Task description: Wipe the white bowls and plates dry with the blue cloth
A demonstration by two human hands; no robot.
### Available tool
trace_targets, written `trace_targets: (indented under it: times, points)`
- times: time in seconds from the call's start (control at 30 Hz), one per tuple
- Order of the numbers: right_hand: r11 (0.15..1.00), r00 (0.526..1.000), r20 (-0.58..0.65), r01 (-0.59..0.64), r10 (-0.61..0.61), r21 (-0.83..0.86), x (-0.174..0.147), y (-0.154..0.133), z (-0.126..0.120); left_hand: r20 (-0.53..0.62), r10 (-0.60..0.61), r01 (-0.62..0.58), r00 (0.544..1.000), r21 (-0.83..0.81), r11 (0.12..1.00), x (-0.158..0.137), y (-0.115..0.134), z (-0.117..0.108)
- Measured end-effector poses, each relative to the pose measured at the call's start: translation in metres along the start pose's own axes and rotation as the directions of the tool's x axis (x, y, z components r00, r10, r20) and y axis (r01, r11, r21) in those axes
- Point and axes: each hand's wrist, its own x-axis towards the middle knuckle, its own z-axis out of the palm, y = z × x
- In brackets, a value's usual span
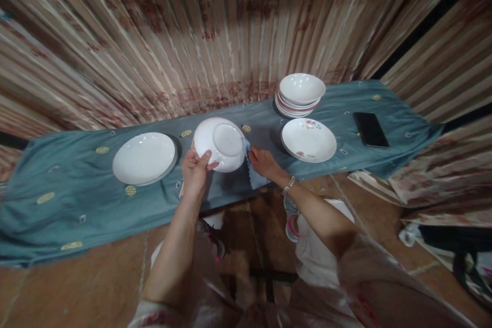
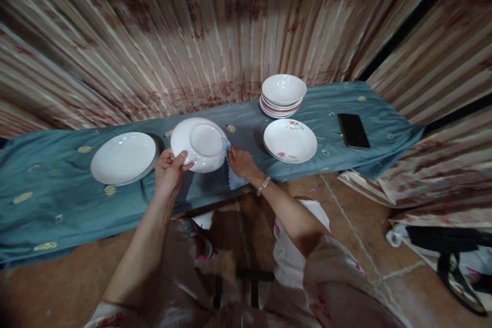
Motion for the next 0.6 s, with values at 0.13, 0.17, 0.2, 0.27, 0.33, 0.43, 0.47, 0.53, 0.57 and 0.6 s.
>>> trace_targets:
  times: [0.13,0.17,0.2,0.27,0.33,0.43,0.47,0.53,0.57,0.6]
  points:
    - [0.981,0.995,0.076,0.081,-0.069,-0.174,-0.010,-0.011,-0.010,0.030,0.032,-0.033,0.999,0.031,0.999,-0.003,0.004,0.011]
    - [0.977,0.994,0.081,0.093,-0.078,-0.190,-0.012,-0.014,-0.012,0.040,0.038,-0.039,0.999,0.038,0.999,-0.003,0.005,0.014]
    - [0.977,0.994,0.075,0.095,-0.082,-0.189,-0.013,-0.016,-0.014,0.050,0.046,-0.048,0.998,0.043,0.998,-0.004,0.005,0.017]
    - [0.981,0.995,0.051,0.095,-0.087,-0.172,-0.015,-0.019,-0.016,0.074,0.068,-0.073,0.995,0.056,0.996,-0.006,0.004,0.023]
    - [0.988,0.995,0.021,0.103,-0.101,-0.117,-0.016,-0.021,-0.020,0.106,0.094,-0.103,0.990,0.076,0.992,-0.009,0.002,0.028]
    - [0.990,0.992,-0.028,0.121,-0.119,0.067,-0.020,-0.023,-0.028,0.166,0.143,-0.172,0.976,0.172,0.970,-0.013,-0.003,0.032]
    - [0.983,0.993,-0.042,0.116,-0.111,0.143,-0.021,-0.023,-0.031,0.193,0.170,-0.213,0.966,0.234,0.948,-0.015,-0.005,0.032]
    - [0.957,0.996,-0.050,0.083,-0.072,0.277,-0.024,-0.024,-0.038,0.280,0.239,-0.339,0.930,0.396,0.853,-0.017,-0.010,0.032]
    - [0.943,0.998,-0.043,0.057,-0.045,0.328,-0.026,-0.024,-0.041,0.339,0.276,-0.417,0.899,0.472,0.777,-0.018,-0.013,0.032]
    - [0.929,0.999,-0.027,0.029,-0.020,0.368,-0.027,-0.023,-0.044,0.404,0.310,-0.497,0.860,0.532,0.686,-0.018,-0.016,0.032]
